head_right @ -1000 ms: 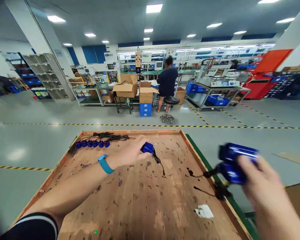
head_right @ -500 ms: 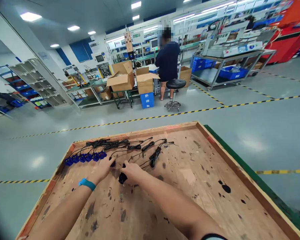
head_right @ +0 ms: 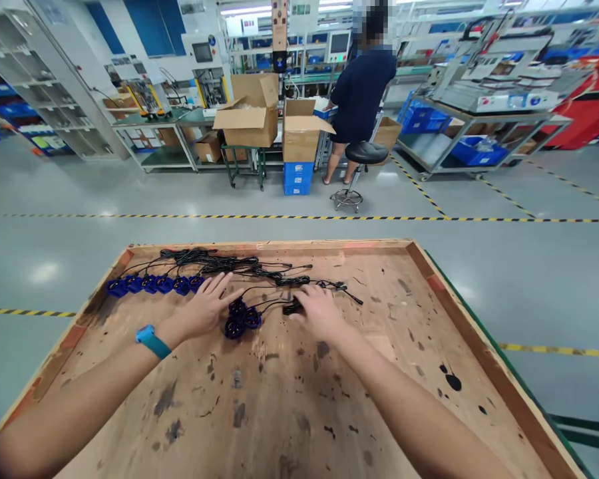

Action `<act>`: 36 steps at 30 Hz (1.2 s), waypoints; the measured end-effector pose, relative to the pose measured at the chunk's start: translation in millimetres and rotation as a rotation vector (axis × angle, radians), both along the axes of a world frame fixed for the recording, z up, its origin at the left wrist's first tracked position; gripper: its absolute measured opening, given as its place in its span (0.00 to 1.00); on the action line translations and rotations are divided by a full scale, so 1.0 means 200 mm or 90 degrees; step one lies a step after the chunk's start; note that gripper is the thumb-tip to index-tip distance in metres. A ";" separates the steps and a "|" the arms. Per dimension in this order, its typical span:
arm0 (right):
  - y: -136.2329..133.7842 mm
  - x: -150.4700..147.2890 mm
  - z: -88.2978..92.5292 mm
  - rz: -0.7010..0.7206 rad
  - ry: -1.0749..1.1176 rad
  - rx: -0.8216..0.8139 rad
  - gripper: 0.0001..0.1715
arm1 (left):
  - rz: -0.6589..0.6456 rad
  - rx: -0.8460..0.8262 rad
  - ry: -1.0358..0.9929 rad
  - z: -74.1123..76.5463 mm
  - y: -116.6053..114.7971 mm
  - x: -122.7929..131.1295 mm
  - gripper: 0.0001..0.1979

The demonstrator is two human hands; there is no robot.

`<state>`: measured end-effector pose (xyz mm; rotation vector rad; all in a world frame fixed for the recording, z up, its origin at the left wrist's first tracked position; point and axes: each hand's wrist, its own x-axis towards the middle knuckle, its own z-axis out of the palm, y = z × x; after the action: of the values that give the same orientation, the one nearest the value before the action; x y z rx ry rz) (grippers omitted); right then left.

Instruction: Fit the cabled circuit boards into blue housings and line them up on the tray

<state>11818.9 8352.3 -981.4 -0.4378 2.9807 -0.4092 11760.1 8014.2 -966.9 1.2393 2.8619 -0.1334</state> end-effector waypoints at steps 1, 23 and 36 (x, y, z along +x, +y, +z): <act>0.07 0.01 -0.02 -0.015 -0.020 0.028 0.34 | -0.041 -0.002 -0.022 0.01 0.01 0.02 0.50; -0.11 -0.50 -0.05 -0.041 0.120 0.109 0.28 | 0.341 0.005 0.121 -0.20 0.35 -0.03 0.55; -0.38 -0.36 -0.15 0.047 0.057 -0.109 0.14 | 0.043 -0.058 0.033 -0.14 -0.03 -0.20 0.38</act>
<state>11747.8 8275.7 -1012.0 -0.5958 3.0149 -0.6564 11720.9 8009.0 -994.4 1.1389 2.9001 -0.2956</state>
